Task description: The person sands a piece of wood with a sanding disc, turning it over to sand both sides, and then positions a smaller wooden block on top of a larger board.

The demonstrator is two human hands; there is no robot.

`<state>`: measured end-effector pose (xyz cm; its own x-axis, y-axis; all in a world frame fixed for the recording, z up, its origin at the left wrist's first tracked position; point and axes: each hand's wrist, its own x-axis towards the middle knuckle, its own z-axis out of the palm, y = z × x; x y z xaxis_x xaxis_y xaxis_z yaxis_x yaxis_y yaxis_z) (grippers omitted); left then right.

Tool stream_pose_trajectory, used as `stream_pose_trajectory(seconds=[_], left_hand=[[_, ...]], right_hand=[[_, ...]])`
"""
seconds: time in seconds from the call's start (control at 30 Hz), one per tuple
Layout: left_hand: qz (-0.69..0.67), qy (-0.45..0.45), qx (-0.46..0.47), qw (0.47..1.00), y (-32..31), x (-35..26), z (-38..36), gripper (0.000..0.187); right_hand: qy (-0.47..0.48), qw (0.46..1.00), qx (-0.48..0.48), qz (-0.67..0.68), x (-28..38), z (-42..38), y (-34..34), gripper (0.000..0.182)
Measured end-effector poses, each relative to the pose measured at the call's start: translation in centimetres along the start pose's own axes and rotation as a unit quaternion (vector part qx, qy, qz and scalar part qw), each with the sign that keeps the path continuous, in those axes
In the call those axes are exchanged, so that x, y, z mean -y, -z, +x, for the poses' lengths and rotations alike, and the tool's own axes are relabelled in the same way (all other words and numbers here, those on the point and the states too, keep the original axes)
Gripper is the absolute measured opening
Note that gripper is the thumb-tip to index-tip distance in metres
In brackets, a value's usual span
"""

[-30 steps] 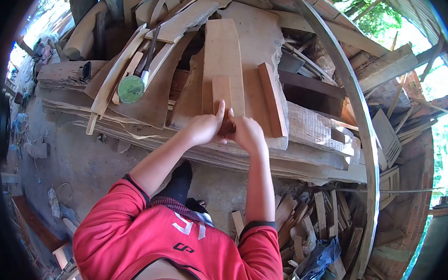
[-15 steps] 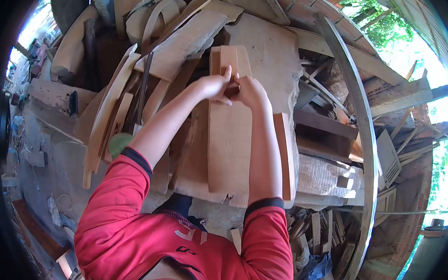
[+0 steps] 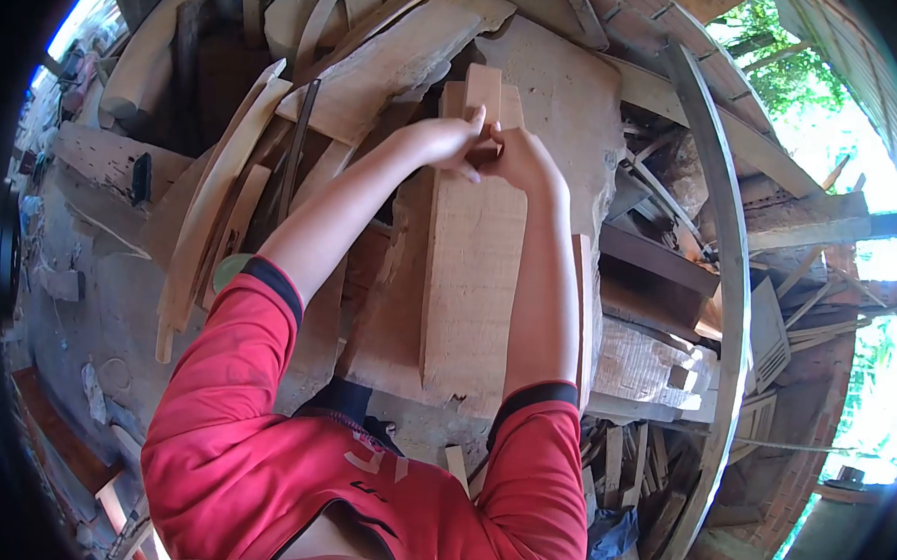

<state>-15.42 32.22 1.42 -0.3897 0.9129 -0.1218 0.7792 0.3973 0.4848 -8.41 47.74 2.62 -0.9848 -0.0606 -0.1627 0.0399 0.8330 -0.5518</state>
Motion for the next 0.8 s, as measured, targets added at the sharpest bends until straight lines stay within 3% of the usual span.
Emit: stream_pose_trajectory(seconds=[0.03, 0.07, 0.17, 0.23, 0.27, 0.37, 0.5, 0.57, 0.6, 0.7, 0.8], left_hand=[[-0.018, -0.036, -0.032, 0.999, -2.6, 1.3, 0.3, 0.108], [-0.011, -0.006, -0.040, 0.999, -2.2, -1.1, -2.5, 0.111], [0.001, 0.072, -0.009, 0.997, -2.8, -8.0, -9.5, 0.109], [-0.024, 0.068, -0.009, 0.997, -4.8, -11.4, -13.4, 0.111], [-0.038, 0.060, -0.020, 0.997, -6.2, -12.8, -15.2, 0.110], [-0.037, 0.091, -0.023, 0.995, -9.4, -18.4, -20.6, 0.105], [-0.025, 0.082, -0.045, 0.995, -13.1, -23.3, -25.8, 0.103], [-0.036, 0.101, -0.045, 0.993, -13.9, -25.1, -27.2, 0.103], [-0.041, 0.116, -0.031, 0.992, -13.9, -25.8, -27.6, 0.103], [-0.029, 0.106, -0.023, 0.994, -13.6, -25.8, -27.6, 0.103], [-0.028, 0.085, -0.042, 0.995, -13.6, -24.3, -26.4, 0.106]], right_hand=[[-0.002, 0.998, -0.002, 0.066, -0.2, -1.3, -0.8, 0.041], [-0.008, 1.000, -0.013, 0.022, 2.5, -4.2, -0.7, 0.037], [-0.012, 0.993, -0.012, 0.118, 3.0, -10.3, -4.4, 0.026], [-0.019, 0.984, 0.002, 0.175, 4.7, -15.4, -6.0, 0.024], [0.021, 0.997, -0.010, 0.074, 8.1, -18.9, -5.5, 0.017], [0.004, 0.998, -0.036, 0.058, 9.8, -26.3, -8.1, 0.031], [-0.037, 0.997, -0.039, 0.057, 12.1, -33.9, -10.3, 0.036], [-0.024, 0.996, -0.035, 0.082, 12.0, -35.8, -10.9, 0.053], [-0.021, 0.995, 0.014, 0.097, 9.8, -35.7, -12.2, 0.059], [-0.040, 0.995, 0.027, 0.083, 11.1, -36.0, -11.1, 0.065], [-0.019, 0.999, -0.032, 0.035, 12.6, -35.2, -9.9, 0.053]])
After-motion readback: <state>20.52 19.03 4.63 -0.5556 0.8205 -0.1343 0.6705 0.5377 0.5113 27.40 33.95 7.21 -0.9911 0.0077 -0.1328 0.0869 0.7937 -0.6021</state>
